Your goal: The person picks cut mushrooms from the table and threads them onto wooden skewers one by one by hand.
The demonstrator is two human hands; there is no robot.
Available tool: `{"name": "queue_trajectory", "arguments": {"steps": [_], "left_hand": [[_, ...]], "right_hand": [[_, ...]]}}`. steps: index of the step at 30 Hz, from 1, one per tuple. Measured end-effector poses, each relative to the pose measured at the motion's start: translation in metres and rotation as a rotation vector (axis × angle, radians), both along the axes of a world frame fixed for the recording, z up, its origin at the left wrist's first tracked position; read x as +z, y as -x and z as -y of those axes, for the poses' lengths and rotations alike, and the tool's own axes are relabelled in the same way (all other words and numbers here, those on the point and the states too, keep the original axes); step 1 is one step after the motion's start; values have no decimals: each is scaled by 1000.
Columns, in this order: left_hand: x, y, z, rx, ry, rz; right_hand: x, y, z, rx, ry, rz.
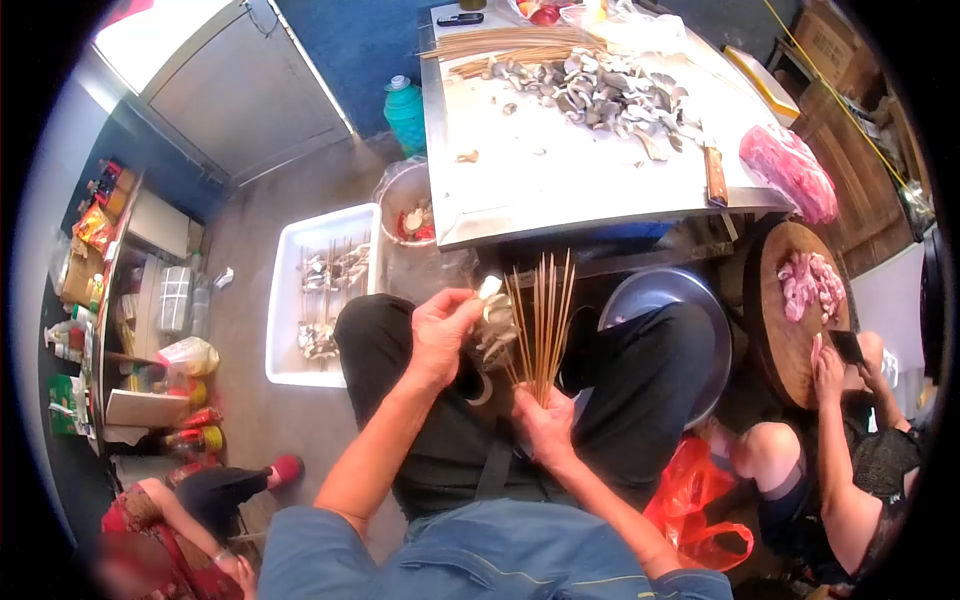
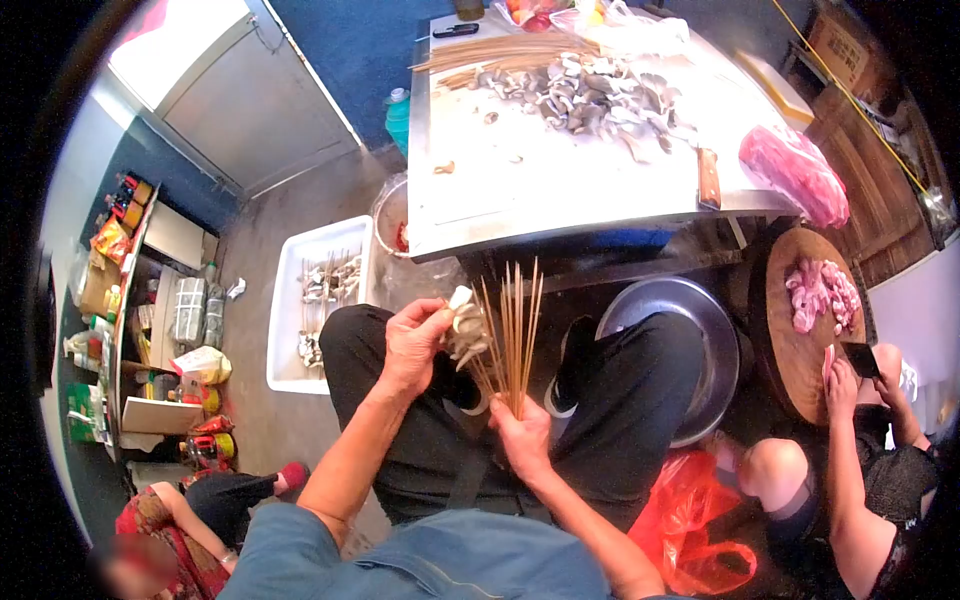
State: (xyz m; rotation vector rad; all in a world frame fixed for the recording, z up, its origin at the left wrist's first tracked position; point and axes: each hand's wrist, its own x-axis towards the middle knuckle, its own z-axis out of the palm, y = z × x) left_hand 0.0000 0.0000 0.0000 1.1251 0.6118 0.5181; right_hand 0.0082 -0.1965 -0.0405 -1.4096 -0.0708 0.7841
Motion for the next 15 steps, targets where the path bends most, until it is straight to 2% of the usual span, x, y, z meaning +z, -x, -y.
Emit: {"name": "queue_trajectory", "arguments": {"steps": [6,8,10,15], "left_hand": [[19,-4,-3,-19,-16,-35],[23,-6,0,71,56,26],[27,-8,0,55,38,17],[16,-4,-10,-1,10,-8]], "right_hand": [[2,-8,-7,9,-63,18],[4,-7,-8,8,-28,23],[4,-6,-10,-10,-32,47],[7,-3,-9,-60,-44,109]]}}
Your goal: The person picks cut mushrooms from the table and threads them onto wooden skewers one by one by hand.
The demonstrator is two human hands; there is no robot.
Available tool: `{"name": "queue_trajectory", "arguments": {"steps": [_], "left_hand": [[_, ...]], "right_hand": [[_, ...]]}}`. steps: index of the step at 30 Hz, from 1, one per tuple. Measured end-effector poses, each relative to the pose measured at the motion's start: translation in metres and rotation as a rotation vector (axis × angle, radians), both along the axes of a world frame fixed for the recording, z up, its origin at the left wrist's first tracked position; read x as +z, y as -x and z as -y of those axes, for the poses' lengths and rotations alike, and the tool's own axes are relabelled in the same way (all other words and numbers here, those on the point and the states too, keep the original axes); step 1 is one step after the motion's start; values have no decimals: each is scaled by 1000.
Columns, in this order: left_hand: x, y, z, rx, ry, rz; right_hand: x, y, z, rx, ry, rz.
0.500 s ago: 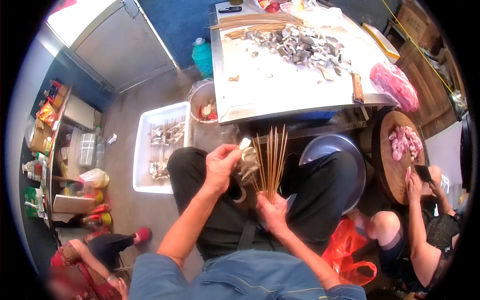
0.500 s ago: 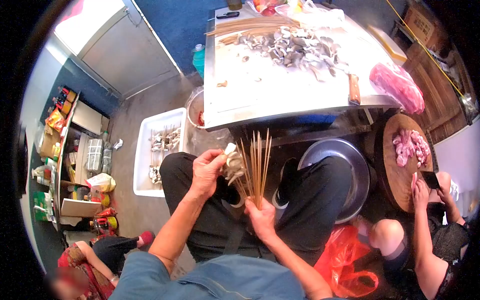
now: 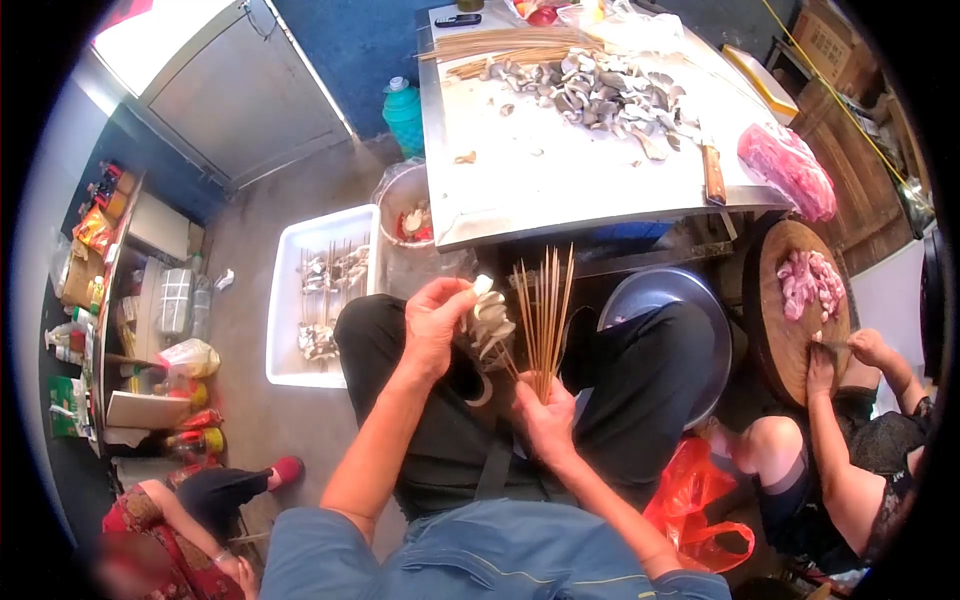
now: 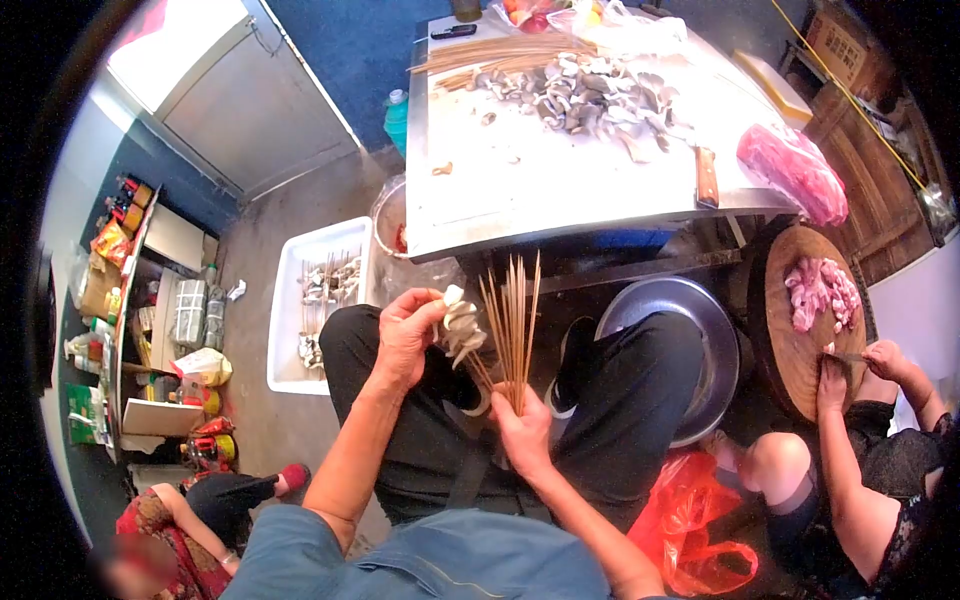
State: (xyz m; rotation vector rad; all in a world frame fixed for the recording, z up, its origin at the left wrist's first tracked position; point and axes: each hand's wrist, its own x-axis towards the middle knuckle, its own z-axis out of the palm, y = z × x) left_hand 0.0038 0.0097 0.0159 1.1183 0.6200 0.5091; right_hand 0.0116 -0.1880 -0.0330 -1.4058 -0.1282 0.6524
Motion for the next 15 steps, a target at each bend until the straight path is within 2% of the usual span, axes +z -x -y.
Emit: {"name": "queue_trajectory", "arguments": {"steps": [12,15], "left_hand": [[3,7,5,-176,-122,-111],[3,8,9,-281,-126,-120]], "right_hand": [[-11,7,12,6,-25,-35],[-6,6,12,15,-25,-45]]}}
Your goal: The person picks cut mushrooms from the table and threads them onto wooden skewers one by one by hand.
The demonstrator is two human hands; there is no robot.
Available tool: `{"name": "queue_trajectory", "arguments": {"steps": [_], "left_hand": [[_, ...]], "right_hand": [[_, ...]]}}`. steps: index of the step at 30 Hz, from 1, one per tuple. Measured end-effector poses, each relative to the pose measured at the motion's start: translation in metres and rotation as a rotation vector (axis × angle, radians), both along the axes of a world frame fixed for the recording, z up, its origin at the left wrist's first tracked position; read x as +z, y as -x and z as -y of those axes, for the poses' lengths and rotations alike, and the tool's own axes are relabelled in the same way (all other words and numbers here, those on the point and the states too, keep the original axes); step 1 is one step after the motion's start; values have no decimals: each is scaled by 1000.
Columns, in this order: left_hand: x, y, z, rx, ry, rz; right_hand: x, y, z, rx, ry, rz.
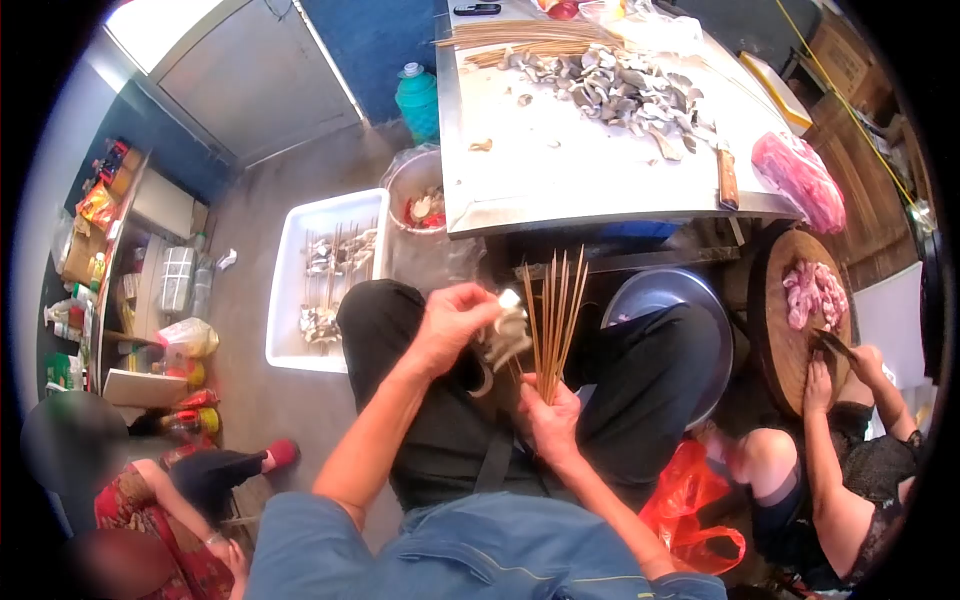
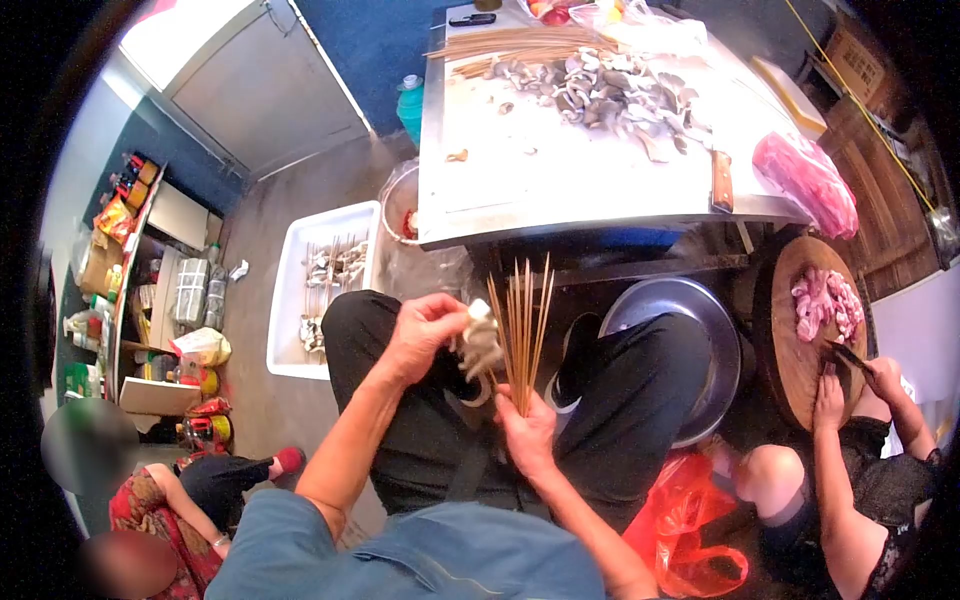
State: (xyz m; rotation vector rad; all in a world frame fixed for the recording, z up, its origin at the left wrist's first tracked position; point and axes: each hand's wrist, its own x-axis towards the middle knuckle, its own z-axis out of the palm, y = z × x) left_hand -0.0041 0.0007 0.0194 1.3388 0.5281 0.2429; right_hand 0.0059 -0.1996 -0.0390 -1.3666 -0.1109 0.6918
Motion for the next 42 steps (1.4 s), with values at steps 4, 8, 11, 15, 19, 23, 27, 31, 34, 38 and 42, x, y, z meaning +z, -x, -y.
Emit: {"name": "queue_trajectory", "arguments": {"steps": [4,8,11,15,19,23,27,31,34,38,42], "left_hand": [[1,0,5,26,-21,-1],[4,-1,6,67,2,30],[3,-3,10,85,-9,23],[-1,-5,8,92,-10,33],[-8,-4,6,18,-47,22],[-10,0,4,-143,47,-2],[-8,-3,17,-99,127,-1],[-6,0,13,-147,24,169],[17,-3,-22,129,-153,276],[88,10,-127,606,-329,437],[132,40,-240,964,-319,613]], "right_hand": [[14,-17,-12,31,-28,-61],[9,-18,-13,52,-34,-33],[4,-15,-11,24,12,-4],[1,-17,-14,-25,93,166],[-3,-14,-15,18,111,56],[17,-13,-12,81,55,-78],[5,-20,-17,14,29,29],[13,-23,-24,-21,32,11],[17,-15,-24,68,31,2],[5,-7,-11,189,48,-15],[-3,-3,-8,188,82,-80]]}}
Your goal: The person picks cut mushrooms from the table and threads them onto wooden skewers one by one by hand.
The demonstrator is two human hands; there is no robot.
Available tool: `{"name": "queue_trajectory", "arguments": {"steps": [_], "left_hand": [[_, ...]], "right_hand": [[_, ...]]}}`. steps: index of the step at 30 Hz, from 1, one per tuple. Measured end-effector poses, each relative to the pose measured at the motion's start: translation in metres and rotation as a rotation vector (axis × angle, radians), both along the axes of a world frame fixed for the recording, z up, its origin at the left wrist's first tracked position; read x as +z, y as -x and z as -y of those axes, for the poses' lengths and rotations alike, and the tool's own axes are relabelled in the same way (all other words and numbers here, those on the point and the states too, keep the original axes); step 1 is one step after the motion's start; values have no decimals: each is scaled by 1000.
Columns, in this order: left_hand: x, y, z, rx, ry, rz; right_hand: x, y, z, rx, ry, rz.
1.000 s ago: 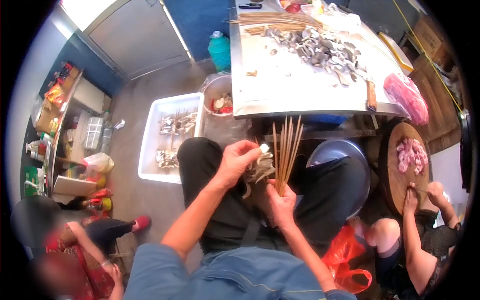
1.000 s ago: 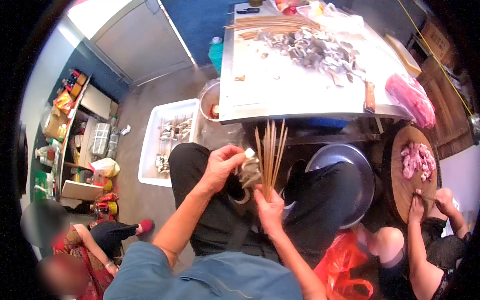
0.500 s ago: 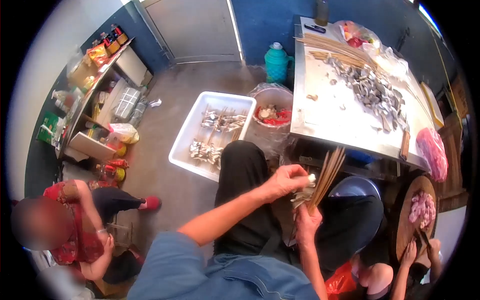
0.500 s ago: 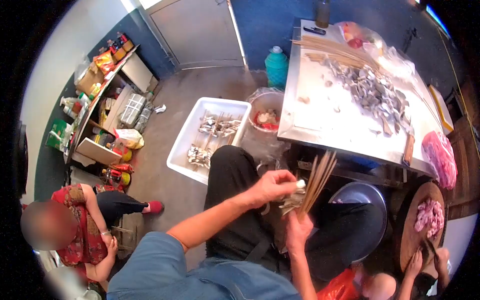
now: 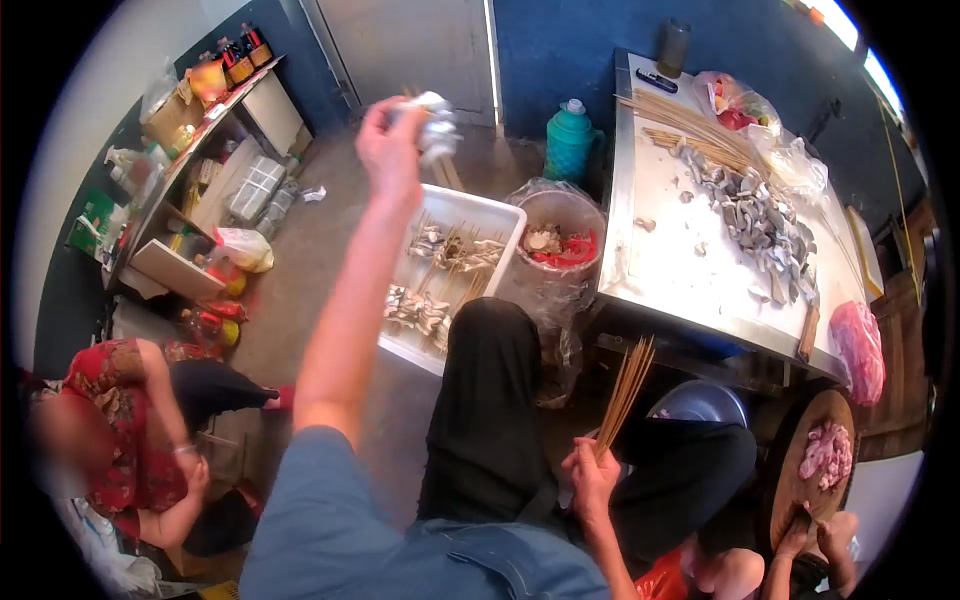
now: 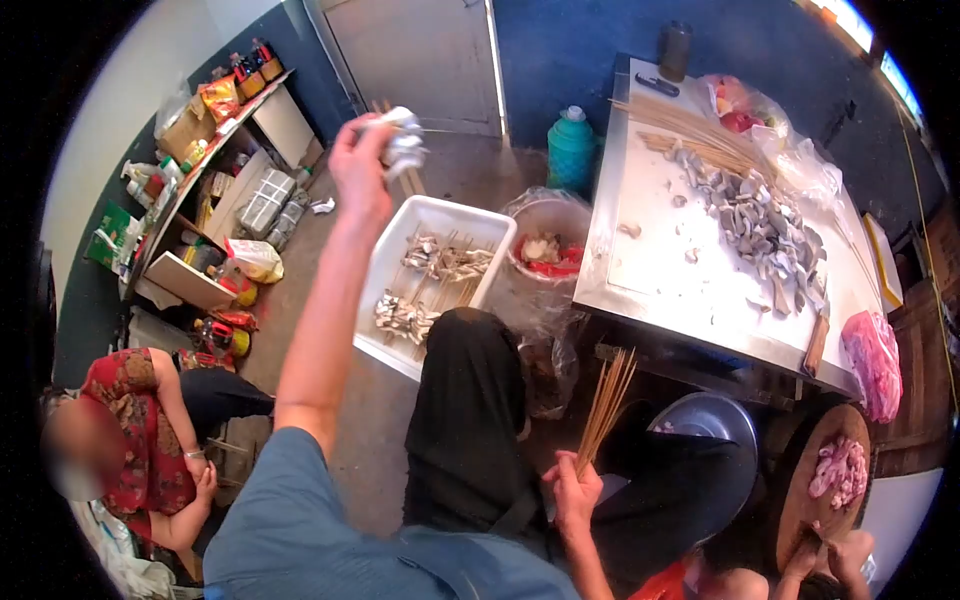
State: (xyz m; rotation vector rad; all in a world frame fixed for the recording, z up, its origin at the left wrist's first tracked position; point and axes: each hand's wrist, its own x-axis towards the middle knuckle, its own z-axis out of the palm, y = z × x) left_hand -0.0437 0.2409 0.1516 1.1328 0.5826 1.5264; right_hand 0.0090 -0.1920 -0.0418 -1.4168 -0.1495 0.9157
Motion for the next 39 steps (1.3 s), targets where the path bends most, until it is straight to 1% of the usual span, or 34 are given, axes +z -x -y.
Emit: {"name": "queue_trajectory", "arguments": {"steps": [1,2,4,5,6,7,8,9,10,11,14,17,19,20,21,23,24,26,27,29,30,32,33,34,35,36,37,38,39], "left_hand": [[5,8,-17,54,12,-5],[1,15,-30,55,17,-2],[-24,25,-57,-107,68,-333],[-52,25,-75,-98,41,-484],[-85,26,-90,-208,35,-527],[-116,29,-102,-259,33,-735],[-122,25,-85,-341,131,-856],[-152,22,-93,-419,199,-937],[-193,18,-105,-478,164,-879],[-204,14,-101,-471,195,-962],[-238,1,-94,-514,271,-917],[-252,-6,-83,-566,209,-943],[-252,-7,-76,-332,-24,-1179],[-260,-6,-74,-71,-377,-1267],[-256,-5,-70,-76,-377,-1271],[-248,-1,-62,126,-384,-1236],[-247,2,-58,123,-385,-1237],[-243,10,-48,224,-399,-1269],[-243,14,-43,222,-406,-1268],[-248,21,-31,-22,-254,-1174],[-263,25,-28,-32,-258,-1172],[-302,27,-34,-135,-138,-1096],[-306,28,-38,-173,-60,-1037],[-303,27,-41,-226,9,-978],[-298,29,-40,-246,20,-1039],[-291,30,-38,-273,17,-1094],[-287,30,-38,-321,23,-1121],[-277,29,-30,-243,-52,-1149],[-276,29,-29,-238,-5,-1085]], "right_hand": [[3,0,-1,-12,28,5],[1,-2,-3,-5,31,9],[-1,-5,-4,7,36,13],[-2,-5,-6,23,63,-5],[-3,-4,-8,38,89,-25],[-5,-2,-10,40,91,-27],[-7,-1,-10,68,108,-28],[-9,-1,-10,95,127,-29],[-11,-1,-9,94,136,-26],[-13,0,-9,99,149,-37],[-12,1,-14,111,199,-45],[-20,-2,-16,88,190,-82],[-17,-2,-18,86,201,-83],[-16,-3,-20,86,205,-81],[-16,-3,-21,83,208,-86],[-17,-2,-22,113,197,-76],[-17,-2,-21,110,197,-77],[-19,-2,-20,114,187,-97],[-20,-2,-20,109,184,-98],[-21,-2,-18,114,181,-93],[-20,-1,-17,104,182,-93],[-15,-1,-19,123,167,-111],[-16,-1,-19,94,162,-104],[-19,0,-18,125,141,-123],[-20,0,-16,137,118,-136],[-19,-1,-16,149,172,-124],[-26,0,-13,145,141,-129],[-25,2,-11,165,155,-72],[-23,2,-12,189,171,-18]]}}
